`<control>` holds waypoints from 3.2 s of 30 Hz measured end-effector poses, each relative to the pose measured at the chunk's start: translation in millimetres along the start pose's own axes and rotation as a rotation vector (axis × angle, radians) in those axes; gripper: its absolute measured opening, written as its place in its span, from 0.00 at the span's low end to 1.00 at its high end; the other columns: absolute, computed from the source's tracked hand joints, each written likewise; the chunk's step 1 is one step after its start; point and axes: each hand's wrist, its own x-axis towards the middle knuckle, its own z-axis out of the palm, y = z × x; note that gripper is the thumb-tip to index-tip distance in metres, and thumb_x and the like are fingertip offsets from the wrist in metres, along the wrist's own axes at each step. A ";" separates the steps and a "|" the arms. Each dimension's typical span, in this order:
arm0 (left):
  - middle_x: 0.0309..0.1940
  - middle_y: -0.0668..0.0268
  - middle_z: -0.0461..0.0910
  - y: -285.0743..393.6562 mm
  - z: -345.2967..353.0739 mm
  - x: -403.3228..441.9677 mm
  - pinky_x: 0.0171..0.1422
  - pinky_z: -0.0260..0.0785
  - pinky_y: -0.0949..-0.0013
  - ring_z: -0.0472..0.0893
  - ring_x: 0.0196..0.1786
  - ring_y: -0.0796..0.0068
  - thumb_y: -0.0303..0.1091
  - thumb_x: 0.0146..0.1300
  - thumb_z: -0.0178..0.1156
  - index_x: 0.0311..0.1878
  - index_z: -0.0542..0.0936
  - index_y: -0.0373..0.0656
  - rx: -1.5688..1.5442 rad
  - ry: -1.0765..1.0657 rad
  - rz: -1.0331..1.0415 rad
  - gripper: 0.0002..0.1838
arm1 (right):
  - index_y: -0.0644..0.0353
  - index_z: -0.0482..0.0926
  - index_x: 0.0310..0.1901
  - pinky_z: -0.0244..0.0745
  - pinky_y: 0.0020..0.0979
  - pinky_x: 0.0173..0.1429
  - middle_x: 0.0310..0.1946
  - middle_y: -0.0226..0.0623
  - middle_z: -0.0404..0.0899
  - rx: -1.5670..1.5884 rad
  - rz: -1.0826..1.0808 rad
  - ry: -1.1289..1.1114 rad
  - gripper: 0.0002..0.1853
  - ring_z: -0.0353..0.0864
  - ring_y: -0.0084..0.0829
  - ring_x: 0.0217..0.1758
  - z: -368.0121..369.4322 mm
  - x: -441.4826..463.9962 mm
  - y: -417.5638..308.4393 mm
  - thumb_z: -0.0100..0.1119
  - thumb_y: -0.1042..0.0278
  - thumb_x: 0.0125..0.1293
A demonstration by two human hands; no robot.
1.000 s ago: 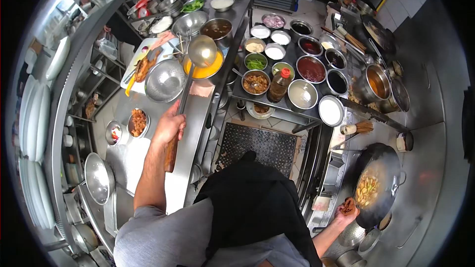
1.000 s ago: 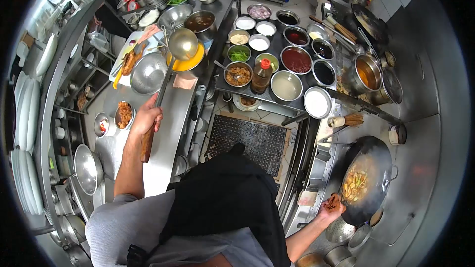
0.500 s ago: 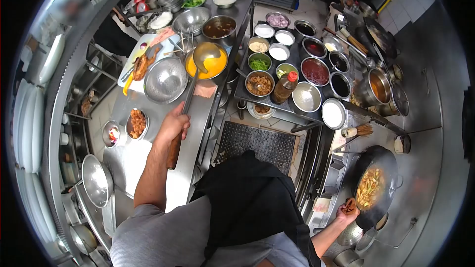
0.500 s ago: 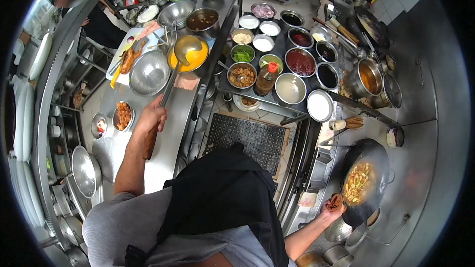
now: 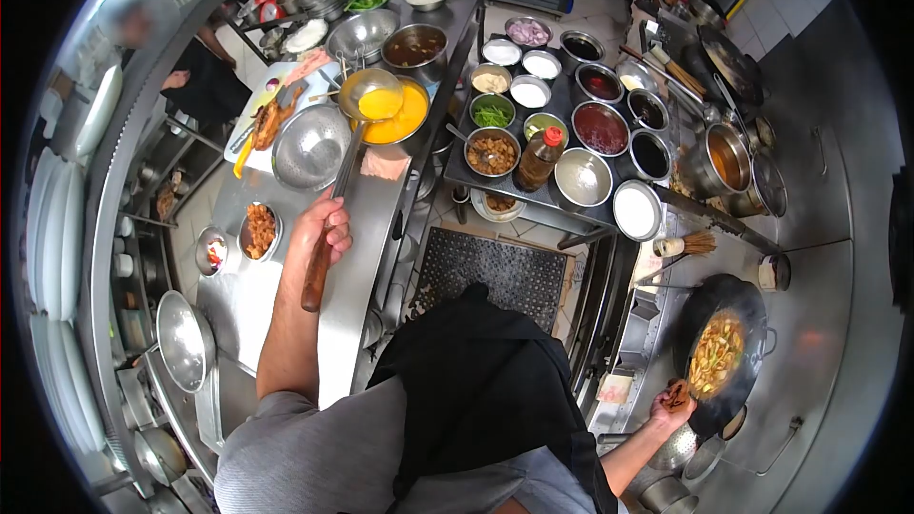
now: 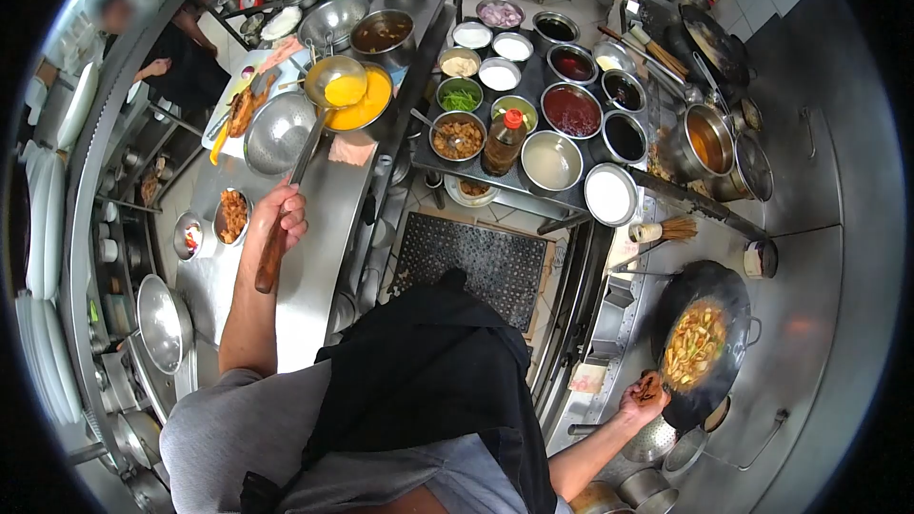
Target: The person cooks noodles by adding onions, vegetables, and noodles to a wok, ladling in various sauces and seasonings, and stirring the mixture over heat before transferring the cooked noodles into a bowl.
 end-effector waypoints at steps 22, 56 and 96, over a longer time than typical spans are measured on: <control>0.20 0.76 0.65 -82.2 59.8 -157.7 0.14 0.52 0.74 0.59 0.12 0.83 0.31 0.73 0.51 0.65 0.69 0.55 -0.019 0.005 0.005 0.19 | 0.57 0.79 0.57 0.67 0.27 0.32 0.49 0.32 0.86 -0.104 0.007 -0.205 0.25 0.77 0.25 0.33 -18.8 158.7 -57.2 0.52 0.51 0.64; 0.21 0.73 0.69 -469.3 679.6 -38.3 0.18 0.59 0.75 0.66 0.13 0.80 0.28 0.70 0.55 0.80 0.56 0.47 1.098 -1.570 -0.509 0.36 | 0.70 0.74 0.52 0.83 0.44 0.40 0.46 0.49 0.80 0.443 -0.216 -0.029 0.20 0.85 0.49 0.45 79.3 134.9 4.5 0.54 0.63 0.65; 0.21 0.75 0.69 -662.6 459.8 -369.9 0.17 0.60 0.73 0.66 0.14 0.82 0.25 0.65 0.51 0.82 0.51 0.46 1.648 -2.311 -1.042 0.41 | 0.64 0.74 0.55 0.80 0.36 0.49 0.43 0.39 0.82 0.526 -0.426 0.772 0.18 0.83 0.34 0.44 -216.1 -252.0 244.7 0.60 0.61 0.71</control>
